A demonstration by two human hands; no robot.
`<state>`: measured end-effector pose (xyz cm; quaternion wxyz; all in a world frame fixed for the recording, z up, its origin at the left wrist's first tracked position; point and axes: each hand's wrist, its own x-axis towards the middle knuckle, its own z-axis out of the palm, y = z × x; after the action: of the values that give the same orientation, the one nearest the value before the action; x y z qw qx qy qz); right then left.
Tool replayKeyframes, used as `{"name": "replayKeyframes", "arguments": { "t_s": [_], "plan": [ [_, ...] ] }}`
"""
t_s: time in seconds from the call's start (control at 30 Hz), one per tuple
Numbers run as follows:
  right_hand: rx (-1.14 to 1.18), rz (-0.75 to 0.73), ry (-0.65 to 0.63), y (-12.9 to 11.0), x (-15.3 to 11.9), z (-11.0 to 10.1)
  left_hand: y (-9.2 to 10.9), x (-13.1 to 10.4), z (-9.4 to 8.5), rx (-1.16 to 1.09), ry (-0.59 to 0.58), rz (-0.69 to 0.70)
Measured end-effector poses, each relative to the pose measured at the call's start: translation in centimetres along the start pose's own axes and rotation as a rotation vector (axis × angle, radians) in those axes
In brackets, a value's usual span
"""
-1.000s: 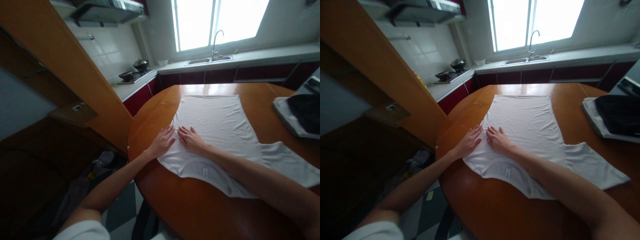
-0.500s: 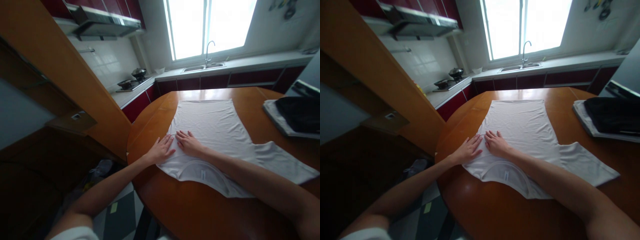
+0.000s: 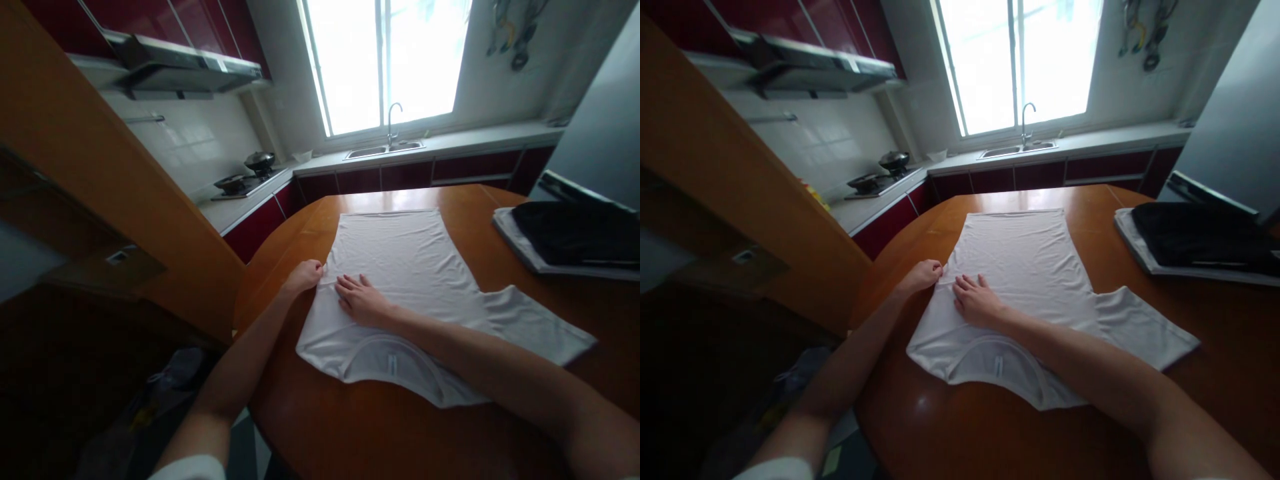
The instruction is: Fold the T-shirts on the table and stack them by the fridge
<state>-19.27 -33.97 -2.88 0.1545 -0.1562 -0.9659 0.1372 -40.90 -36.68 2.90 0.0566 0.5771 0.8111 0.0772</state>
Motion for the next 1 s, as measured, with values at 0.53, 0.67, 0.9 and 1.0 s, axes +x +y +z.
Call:
{"name": "replayKeyframes", "arguments": {
  "t_s": [0.53, 0.67, 0.9, 1.0],
  "plan": [
    [0.021, 0.022, -0.021, -0.2, -0.1, -0.4, -3.6, -0.3, 1.8, -0.174, 0.033, 0.036],
    [0.023, 0.02, -0.017, -0.2, -0.1, -0.4, -3.6, -0.2, 1.8, -0.183, 0.025, 0.03],
    [0.011, 0.018, -0.024, -0.2, 0.0, -0.5, -3.4, -0.3, 1.8, -0.194, 0.016, 0.047],
    [0.008, 0.016, -0.021, -0.1, 0.0, -0.4, -3.5, -0.3, 1.9, -0.194, 0.027, 0.043]
  ]
}}
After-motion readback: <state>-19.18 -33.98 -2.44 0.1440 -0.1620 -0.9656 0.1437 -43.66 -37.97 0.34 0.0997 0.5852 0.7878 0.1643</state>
